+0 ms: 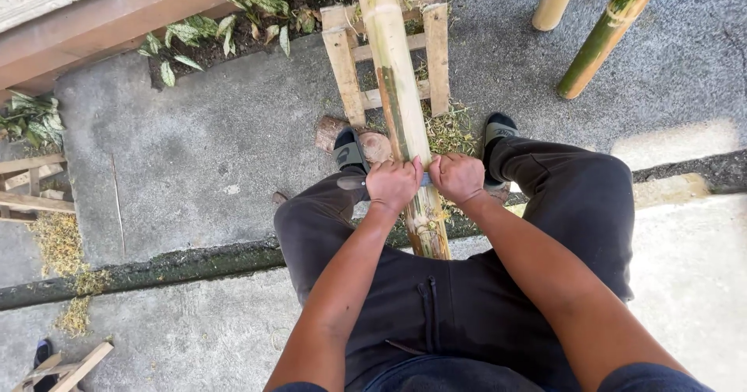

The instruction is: Scrape the outer surface of a bamboo pole using a small blade.

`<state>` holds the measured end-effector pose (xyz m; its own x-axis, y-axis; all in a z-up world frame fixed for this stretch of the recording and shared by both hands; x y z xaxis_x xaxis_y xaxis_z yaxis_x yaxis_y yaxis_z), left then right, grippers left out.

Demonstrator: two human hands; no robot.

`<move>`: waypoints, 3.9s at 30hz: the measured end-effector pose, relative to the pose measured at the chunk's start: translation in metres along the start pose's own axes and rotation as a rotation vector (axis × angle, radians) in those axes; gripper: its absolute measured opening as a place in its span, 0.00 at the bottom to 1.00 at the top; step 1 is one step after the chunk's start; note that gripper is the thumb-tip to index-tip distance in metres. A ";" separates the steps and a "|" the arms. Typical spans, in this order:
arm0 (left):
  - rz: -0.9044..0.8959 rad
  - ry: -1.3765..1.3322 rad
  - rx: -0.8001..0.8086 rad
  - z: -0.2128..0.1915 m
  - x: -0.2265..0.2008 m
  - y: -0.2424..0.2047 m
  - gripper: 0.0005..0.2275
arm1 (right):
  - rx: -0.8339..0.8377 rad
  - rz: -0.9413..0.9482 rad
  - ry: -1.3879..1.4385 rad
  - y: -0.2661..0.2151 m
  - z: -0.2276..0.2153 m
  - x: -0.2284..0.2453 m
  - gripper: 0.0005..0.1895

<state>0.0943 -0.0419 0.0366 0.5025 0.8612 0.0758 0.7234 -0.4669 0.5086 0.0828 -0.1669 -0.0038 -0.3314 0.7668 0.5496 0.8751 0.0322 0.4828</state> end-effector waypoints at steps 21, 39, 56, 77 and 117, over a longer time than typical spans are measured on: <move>-0.044 -0.034 0.057 0.008 0.004 0.000 0.20 | -0.030 -0.066 -0.029 0.009 -0.006 0.006 0.20; -0.040 -0.031 0.020 -0.004 -0.008 -0.019 0.19 | -0.021 -0.050 -0.044 -0.021 -0.006 0.007 0.18; -0.029 -0.055 0.081 -0.013 -0.022 -0.047 0.20 | 0.167 0.001 -0.067 -0.052 0.006 0.006 0.21; -0.828 -0.718 0.658 0.053 0.022 0.014 0.23 | -0.049 0.663 0.799 -0.047 -0.023 -0.069 0.04; -0.760 -1.531 0.668 0.094 -0.009 -0.128 0.61 | 0.686 0.554 -0.047 -0.088 -0.022 -0.044 0.46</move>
<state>0.0415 -0.0092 -0.1099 -0.3227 0.1610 -0.9327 0.8269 -0.4316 -0.3606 0.0129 -0.2170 -0.0552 0.2045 0.8113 0.5478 0.9294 0.0147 -0.3687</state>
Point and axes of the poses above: each hand's wrist, its own y-axis towards the middle knuckle, its own z-axis out of the palm, x = y × z, the point moved 8 cm from there along y, towards the middle knuckle, and after that the axes turned 5 degrees about y, right-handed, at the moved point
